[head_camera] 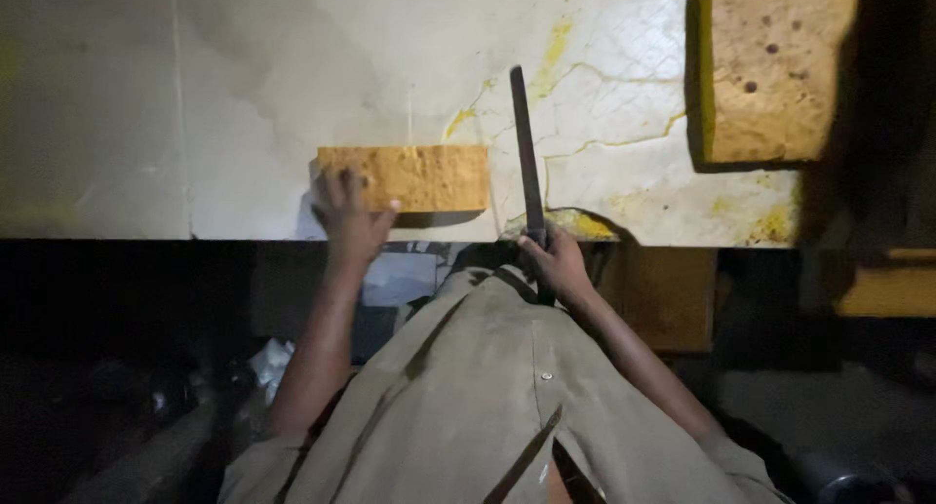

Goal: The person slices a rectangular yellow sweet into thin strips using a long knife on a white table. They then remove a metal tray, flip the sweet, and continue cutting it into smaller pieces.

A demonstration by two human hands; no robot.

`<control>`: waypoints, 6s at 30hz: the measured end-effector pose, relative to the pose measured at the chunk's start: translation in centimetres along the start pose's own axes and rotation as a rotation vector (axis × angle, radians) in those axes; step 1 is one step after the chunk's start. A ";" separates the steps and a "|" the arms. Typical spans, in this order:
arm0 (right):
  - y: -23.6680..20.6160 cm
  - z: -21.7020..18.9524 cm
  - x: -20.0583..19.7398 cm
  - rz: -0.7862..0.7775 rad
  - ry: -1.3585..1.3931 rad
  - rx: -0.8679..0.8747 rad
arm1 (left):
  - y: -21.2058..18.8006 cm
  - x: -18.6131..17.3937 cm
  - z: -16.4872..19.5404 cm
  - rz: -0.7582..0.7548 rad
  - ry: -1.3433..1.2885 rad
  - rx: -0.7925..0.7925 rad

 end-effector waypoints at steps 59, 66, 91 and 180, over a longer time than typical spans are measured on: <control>-10.1 3.4 12.7 0.143 -0.382 -0.118 | -5.4 7.3 11.7 -0.187 0.416 1.219; -9.7 8.5 15.2 -0.120 -0.514 0.032 | 2.7 0.8 9.2 0.152 0.137 0.686; -0.6 -1.4 18.4 -0.128 -0.950 0.128 | 2.9 0.5 7.6 -0.100 0.126 0.694; 5.8 -13.4 20.7 -0.080 -0.678 0.070 | 4.9 2.5 2.6 0.155 0.385 0.671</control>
Point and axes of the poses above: each hand's wrist, its own y-axis towards the middle knuckle, its own x-axis out of the palm, z = x × y, the point moved 9 cm from there along y, towards the middle knuckle, and after that the axes turned 6 degrees about -x, right-handed, at the moved point
